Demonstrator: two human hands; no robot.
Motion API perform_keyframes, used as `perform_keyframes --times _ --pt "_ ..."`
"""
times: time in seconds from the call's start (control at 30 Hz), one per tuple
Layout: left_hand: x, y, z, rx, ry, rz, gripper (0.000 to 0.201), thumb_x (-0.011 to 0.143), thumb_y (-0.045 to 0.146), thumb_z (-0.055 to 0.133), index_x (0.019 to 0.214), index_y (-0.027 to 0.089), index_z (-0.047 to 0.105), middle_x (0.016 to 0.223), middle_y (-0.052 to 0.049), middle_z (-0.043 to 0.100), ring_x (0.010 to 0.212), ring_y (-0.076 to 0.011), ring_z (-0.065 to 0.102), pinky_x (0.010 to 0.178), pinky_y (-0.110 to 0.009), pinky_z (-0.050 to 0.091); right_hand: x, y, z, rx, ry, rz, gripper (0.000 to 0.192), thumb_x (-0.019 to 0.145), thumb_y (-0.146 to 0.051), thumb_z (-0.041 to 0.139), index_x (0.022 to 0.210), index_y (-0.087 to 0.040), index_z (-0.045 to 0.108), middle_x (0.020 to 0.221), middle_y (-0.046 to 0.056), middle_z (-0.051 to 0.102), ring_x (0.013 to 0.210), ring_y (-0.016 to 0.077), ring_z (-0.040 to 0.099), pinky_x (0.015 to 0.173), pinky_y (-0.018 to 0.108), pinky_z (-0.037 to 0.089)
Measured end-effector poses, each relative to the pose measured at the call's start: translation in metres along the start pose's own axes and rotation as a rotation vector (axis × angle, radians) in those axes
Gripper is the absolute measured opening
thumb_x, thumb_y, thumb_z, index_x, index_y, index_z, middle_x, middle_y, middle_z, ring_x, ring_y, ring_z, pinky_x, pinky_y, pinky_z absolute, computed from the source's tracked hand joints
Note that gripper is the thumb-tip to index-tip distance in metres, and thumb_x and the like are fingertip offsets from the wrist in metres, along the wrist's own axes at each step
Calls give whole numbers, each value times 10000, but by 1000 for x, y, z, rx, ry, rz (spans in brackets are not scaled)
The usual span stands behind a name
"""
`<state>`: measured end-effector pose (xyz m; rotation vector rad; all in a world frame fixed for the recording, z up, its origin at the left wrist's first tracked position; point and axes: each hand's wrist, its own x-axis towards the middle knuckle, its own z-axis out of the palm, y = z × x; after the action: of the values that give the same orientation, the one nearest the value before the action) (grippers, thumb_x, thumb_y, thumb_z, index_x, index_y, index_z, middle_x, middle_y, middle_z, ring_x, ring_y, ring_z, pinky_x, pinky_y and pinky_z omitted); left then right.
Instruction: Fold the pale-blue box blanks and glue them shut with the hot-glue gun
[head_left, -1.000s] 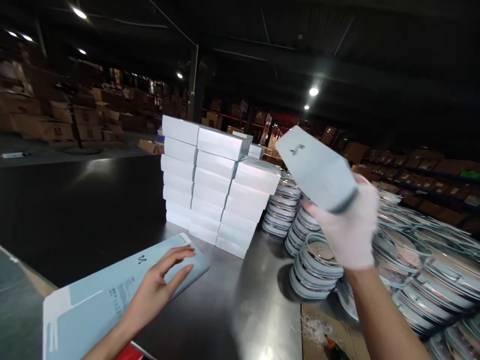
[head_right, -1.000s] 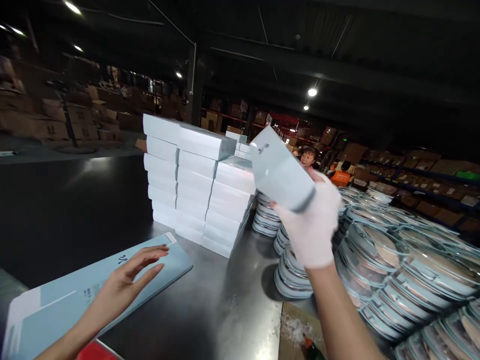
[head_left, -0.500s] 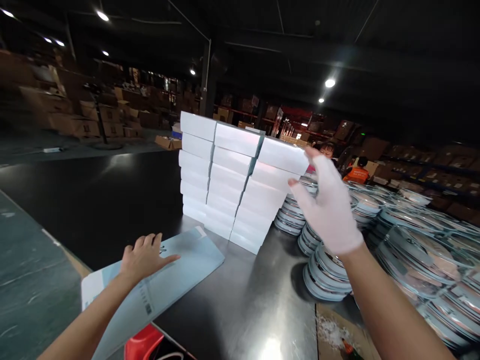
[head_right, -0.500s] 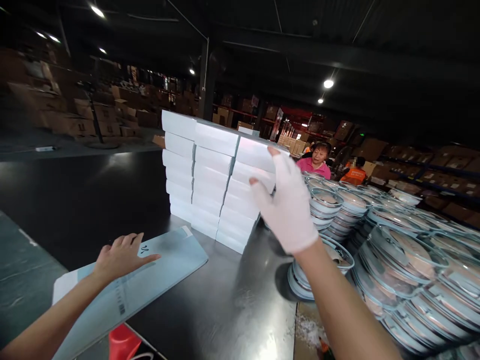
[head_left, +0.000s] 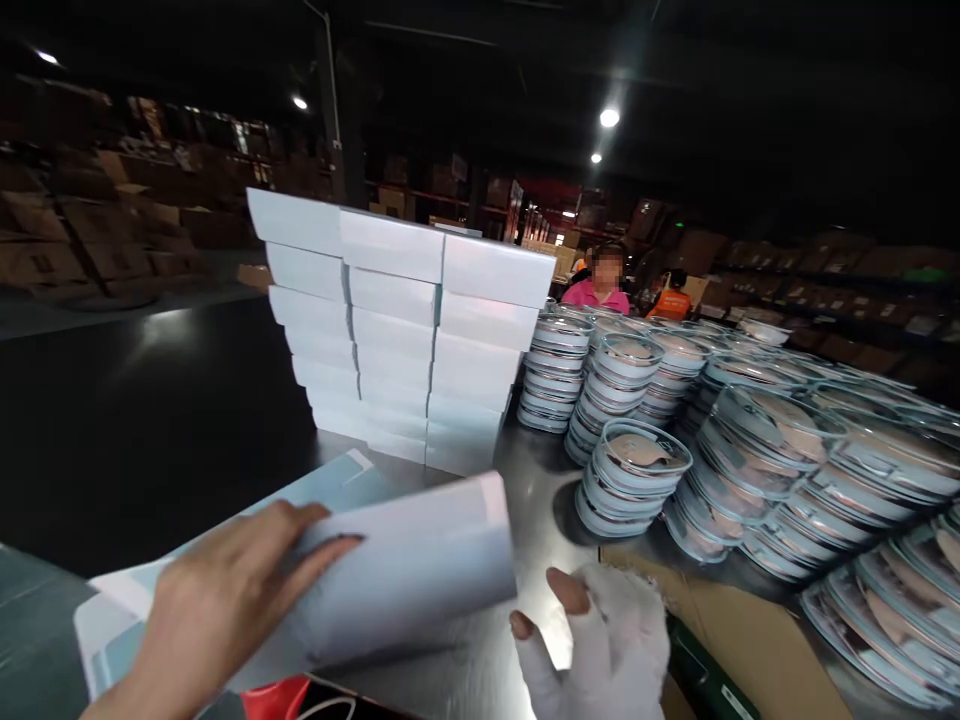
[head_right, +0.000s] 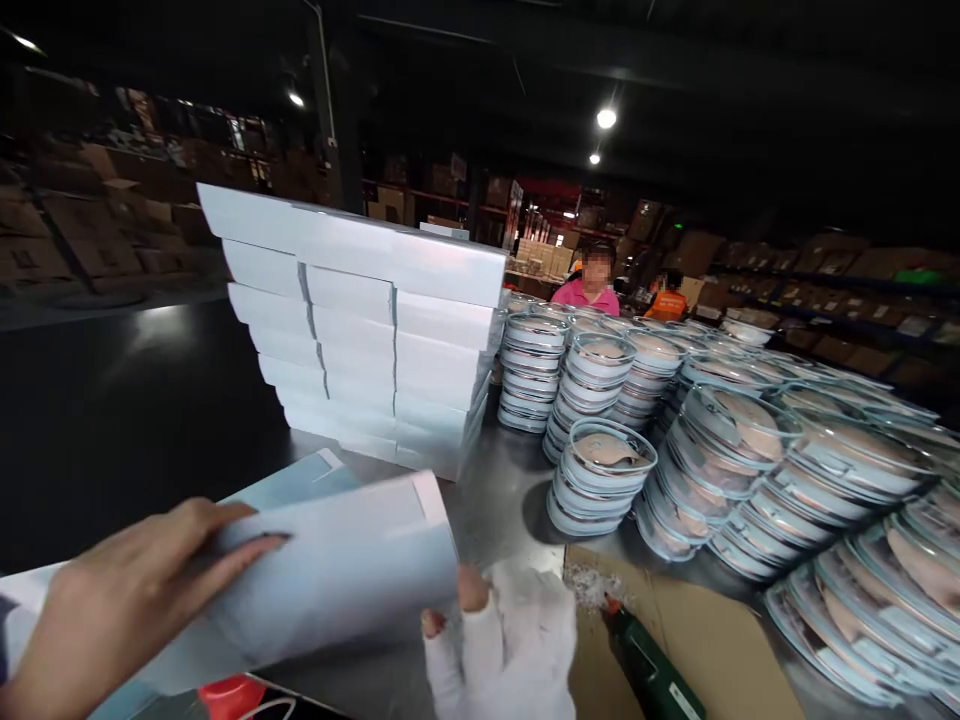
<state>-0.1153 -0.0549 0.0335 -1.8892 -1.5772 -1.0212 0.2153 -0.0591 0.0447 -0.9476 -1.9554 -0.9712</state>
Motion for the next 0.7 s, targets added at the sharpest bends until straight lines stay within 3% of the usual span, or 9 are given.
perform_keyframes --times 0.07,0.2,0.3,0.43,0.47,0.53,0.6,0.67,0.7 --pt "-3 27 -2 -203 46 115 245 994 452 596 886 244 666 714 38 715 594 -173 667 614 -264 455 -10 -4 5 225 -126 167 329 912 -360 620 1167 -152 627 1036 151 685 877 314 660 745 457 556" --pt "-10 48 11 -373 14 -41 303 972 533 605 855 255 636 698 45 688 569 -166 640 607 -271 456 -21 6 0 1143 -646 785 418 837 -473 738 1195 -258 716 1141 69 752 981 260 732 822 320 582" --pt "-17 57 24 -472 -151 -110 331 924 550 642 1100 275 696 1000 -29 779 862 -247 746 745 -285 570 -12 14 -16 1594 -807 1025 412 775 -544 788 1078 -265 798 1115 47 763 1049 258 703 942 333 524" --pt "-13 83 29 -622 -660 -26 1027 599 430 905 1522 251 494 1535 -131 568 1354 -404 570 1092 -443 511 14 19 -30 1639 -727 1007 287 861 -483 698 955 -235 808 922 31 755 913 208 689 876 307 520" --pt "-7 90 27 -650 -787 -41 1081 556 372 924 1533 246 481 1551 -130 550 1368 -412 556 1110 -452 495 19 21 -29 1546 -748 925 241 880 -425 667 894 -222 797 857 23 741 854 191 685 836 287 525" --pt "9 98 25 -748 -961 -79 889 648 318 869 1478 267 556 1478 -95 631 1306 -388 617 1106 -452 495 23 27 -26 1233 -677 749 184 887 -300 613 802 -211 750 739 -1 701 727 152 666 739 237 529" --pt "27 100 26 -915 -984 -133 563 822 367 734 1370 262 659 1315 -67 745 1168 -352 705 1039 -438 543 20 34 -20 871 -396 632 130 884 -255 616 924 -218 734 836 17 731 770 166 693 756 249 556" --pt "39 98 34 -1081 -872 -257 461 910 452 621 1300 217 694 1195 -79 787 1096 -341 728 973 -424 578 13 40 -15 629 -98 627 382 912 -301 641 1287 -235 634 1251 101 700 1110 245 685 986 374 544" --pt "41 98 41 -1143 -782 -335 494 908 487 612 1300 195 681 1179 -94 786 1103 -347 719 962 -423 581 9 41 -12 582 -17 656 558 931 -341 639 1462 -253 491 1465 131 572 1308 288 585 1112 463 463"
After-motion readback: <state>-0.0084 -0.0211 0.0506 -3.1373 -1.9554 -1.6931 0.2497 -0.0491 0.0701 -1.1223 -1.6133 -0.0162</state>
